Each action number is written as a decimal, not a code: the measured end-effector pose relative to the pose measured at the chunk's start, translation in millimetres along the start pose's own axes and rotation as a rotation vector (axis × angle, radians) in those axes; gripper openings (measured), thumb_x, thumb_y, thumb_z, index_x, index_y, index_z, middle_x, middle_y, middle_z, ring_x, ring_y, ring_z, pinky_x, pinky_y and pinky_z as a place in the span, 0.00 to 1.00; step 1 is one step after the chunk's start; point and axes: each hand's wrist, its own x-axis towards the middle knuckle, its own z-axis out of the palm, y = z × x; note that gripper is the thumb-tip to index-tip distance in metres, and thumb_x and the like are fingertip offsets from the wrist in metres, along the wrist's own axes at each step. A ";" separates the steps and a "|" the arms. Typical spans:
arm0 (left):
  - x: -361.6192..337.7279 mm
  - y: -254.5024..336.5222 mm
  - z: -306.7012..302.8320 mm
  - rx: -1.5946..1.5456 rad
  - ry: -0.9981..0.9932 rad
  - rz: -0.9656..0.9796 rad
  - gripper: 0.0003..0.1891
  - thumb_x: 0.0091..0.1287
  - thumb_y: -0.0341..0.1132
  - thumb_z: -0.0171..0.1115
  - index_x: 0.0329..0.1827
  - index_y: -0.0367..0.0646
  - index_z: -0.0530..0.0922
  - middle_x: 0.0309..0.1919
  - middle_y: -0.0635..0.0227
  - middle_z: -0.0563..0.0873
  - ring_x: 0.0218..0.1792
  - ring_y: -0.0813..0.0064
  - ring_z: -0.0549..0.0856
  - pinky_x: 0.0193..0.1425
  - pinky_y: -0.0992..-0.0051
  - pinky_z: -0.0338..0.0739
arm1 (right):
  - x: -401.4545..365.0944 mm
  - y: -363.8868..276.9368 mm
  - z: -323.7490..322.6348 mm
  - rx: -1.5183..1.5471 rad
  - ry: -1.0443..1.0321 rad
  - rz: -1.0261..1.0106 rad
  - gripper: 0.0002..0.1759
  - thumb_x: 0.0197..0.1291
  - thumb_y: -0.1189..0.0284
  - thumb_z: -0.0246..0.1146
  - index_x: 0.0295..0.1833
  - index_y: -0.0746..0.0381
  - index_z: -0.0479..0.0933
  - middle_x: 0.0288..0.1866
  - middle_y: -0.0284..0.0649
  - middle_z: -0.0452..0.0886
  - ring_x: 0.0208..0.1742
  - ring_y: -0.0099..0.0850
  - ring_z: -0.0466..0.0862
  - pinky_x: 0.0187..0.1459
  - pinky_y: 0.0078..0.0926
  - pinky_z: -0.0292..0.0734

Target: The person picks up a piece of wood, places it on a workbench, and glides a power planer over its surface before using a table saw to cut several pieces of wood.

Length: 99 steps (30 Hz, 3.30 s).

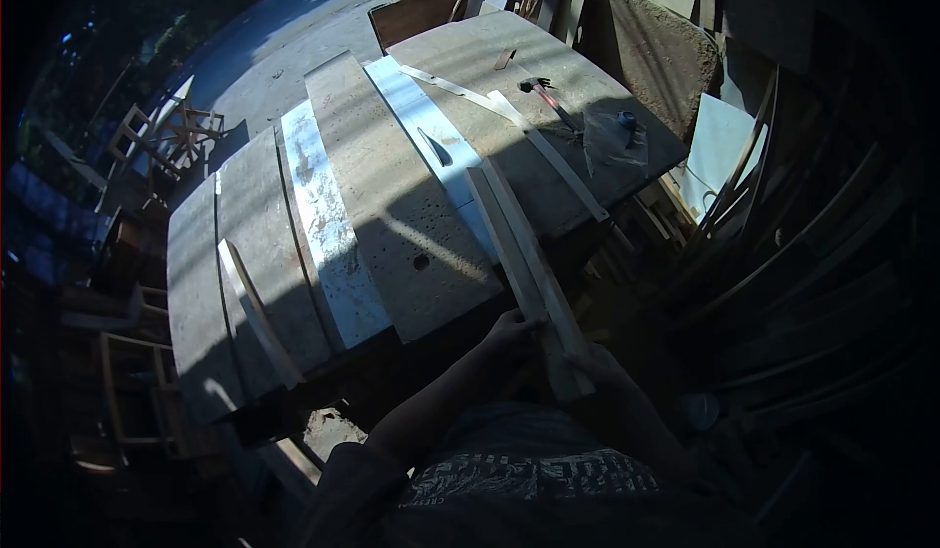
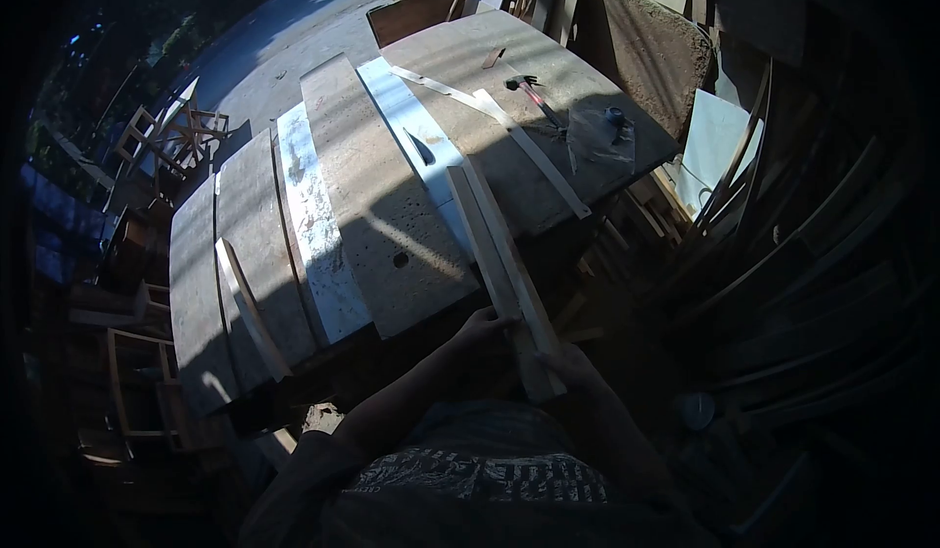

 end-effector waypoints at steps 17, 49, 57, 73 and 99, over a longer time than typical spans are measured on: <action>-15.8 3.8 13.6 -0.258 -0.018 -0.014 0.32 0.71 0.54 0.62 0.69 0.42 0.68 0.61 0.59 0.77 0.59 0.61 0.81 0.64 0.55 0.77 | -26.9 -34.5 36.8 -0.585 0.295 -0.107 0.44 0.56 0.54 0.69 0.74 0.61 0.64 0.60 0.57 0.79 0.61 0.49 0.81 0.61 0.41 0.75; -0.2 36.5 -33.8 1.502 0.567 0.546 0.29 0.69 0.46 0.56 0.69 0.38 0.70 0.72 0.54 0.69 0.74 0.48 0.64 0.71 0.52 0.67 | 36.1 9.2 5.4 -0.754 0.329 -0.484 0.31 0.63 0.52 0.64 0.60 0.66 0.74 0.57 0.57 0.79 0.58 0.53 0.79 0.59 0.45 0.75; 3.6 52.0 -40.0 1.723 0.572 0.338 0.33 0.72 0.50 0.52 0.74 0.39 0.63 0.76 0.58 0.63 0.76 0.47 0.61 0.72 0.33 0.56 | 52.1 8.6 4.3 -0.756 0.312 -0.510 0.29 0.64 0.58 0.63 0.64 0.65 0.71 0.56 0.52 0.77 0.58 0.51 0.79 0.59 0.44 0.74; 15.2 76.4 -49.7 1.720 0.599 0.336 0.32 0.70 0.46 0.52 0.72 0.34 0.65 0.72 0.54 0.68 0.71 0.50 0.68 0.71 0.35 0.56 | 78.4 -15.4 17.1 -0.806 0.369 -0.499 0.23 0.66 0.57 0.60 0.57 0.63 0.74 0.49 0.52 0.76 0.50 0.52 0.79 0.52 0.48 0.75; 29.8 90.8 -69.1 1.789 0.546 0.228 0.35 0.66 0.45 0.56 0.74 0.34 0.64 0.76 0.53 0.62 0.77 0.46 0.58 0.76 0.38 0.49 | 167.1 -62.9 39.4 -0.942 0.455 -0.654 0.16 0.64 0.60 0.60 0.46 0.62 0.74 0.35 0.52 0.80 0.40 0.55 0.82 0.43 0.56 0.75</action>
